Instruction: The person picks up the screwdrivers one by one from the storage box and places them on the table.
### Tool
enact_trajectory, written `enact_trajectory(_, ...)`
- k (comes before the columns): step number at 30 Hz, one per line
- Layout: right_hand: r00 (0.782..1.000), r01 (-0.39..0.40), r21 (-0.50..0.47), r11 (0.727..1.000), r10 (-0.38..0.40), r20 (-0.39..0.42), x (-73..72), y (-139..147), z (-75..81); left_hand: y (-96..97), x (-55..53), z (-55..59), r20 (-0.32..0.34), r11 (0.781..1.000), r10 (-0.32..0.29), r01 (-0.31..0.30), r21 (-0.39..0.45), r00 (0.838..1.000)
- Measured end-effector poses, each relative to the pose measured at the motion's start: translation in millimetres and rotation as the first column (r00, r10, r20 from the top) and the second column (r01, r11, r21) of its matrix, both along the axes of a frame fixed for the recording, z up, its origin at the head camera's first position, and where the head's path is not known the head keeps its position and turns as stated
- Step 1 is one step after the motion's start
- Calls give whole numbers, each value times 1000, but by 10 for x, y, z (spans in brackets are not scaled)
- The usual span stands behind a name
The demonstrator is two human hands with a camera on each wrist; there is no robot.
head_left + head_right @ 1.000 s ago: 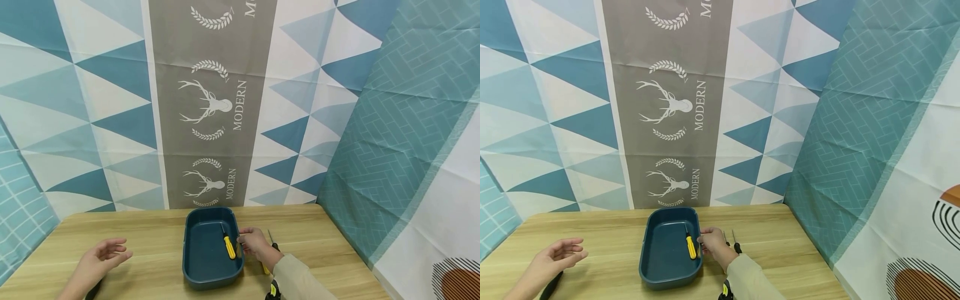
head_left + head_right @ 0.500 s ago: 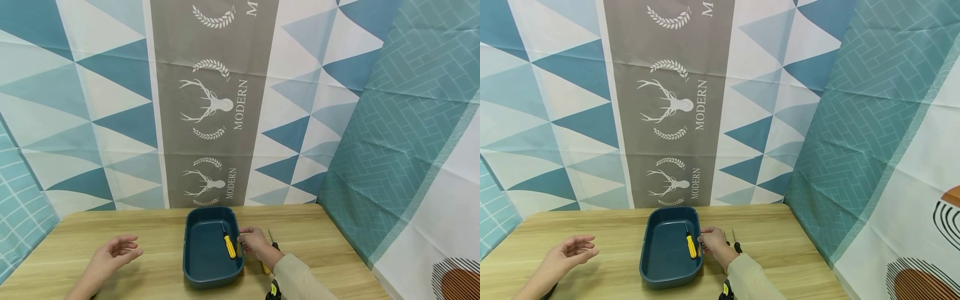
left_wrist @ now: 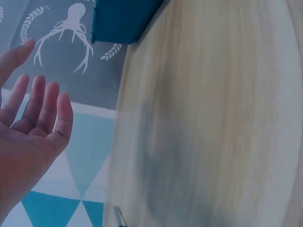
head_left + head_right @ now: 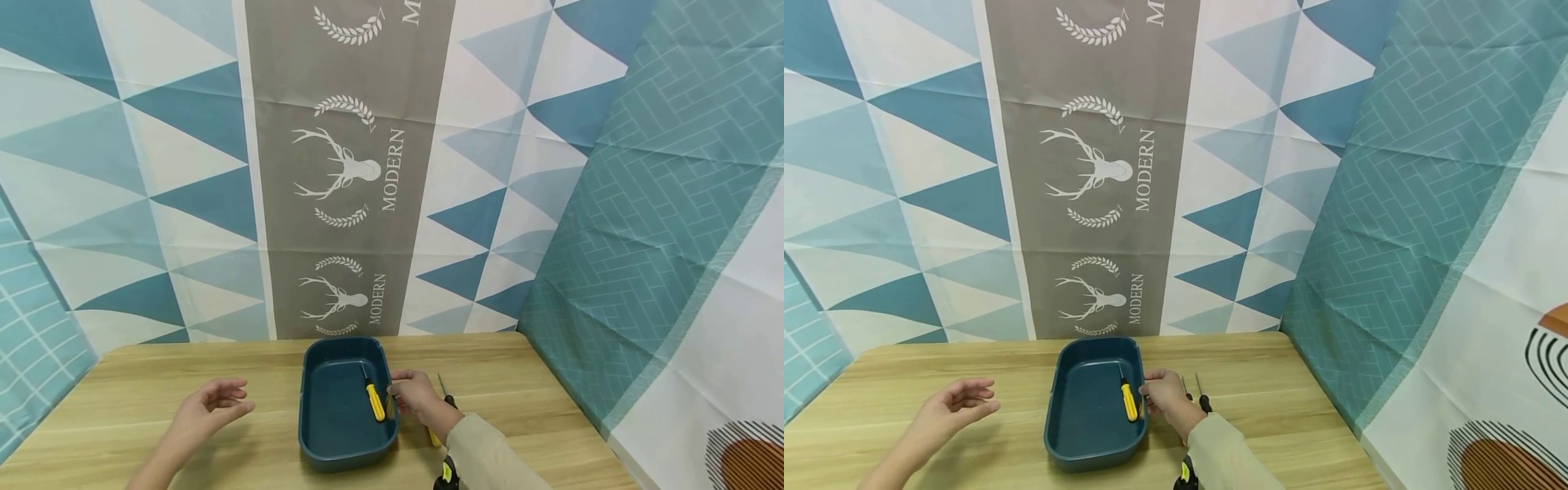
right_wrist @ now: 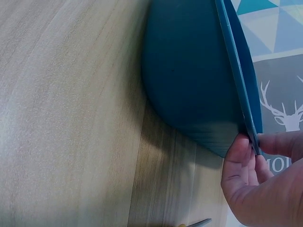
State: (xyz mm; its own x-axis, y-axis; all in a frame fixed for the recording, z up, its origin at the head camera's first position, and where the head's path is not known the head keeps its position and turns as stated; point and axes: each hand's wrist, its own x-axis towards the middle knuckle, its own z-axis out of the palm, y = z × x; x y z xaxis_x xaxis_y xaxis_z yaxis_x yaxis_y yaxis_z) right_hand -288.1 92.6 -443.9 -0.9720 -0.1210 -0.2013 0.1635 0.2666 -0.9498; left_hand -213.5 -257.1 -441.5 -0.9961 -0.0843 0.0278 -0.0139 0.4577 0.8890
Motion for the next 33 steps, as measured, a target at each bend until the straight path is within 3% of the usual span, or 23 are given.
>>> enact_trajectory(4,1000,-4,-4,1000,4,-7,-4,7,2,72,-42,17,-3,1000,-7,7,-12,1000)
enact_trajectory(13,1000,0,-2,1000,0,-6,1,14,4,231,-111,41,-82,998,-40,44,43,996)
enact_trajectory(20,1000,-3,-2,1000,3,-9,-2,21,-6,338,-152,67,-80,995,-74,79,67,994)
enact_trajectory(33,1000,-1,15,1000,1,-19,-10,25,-25,523,-227,82,-110,994,-73,82,76,991)
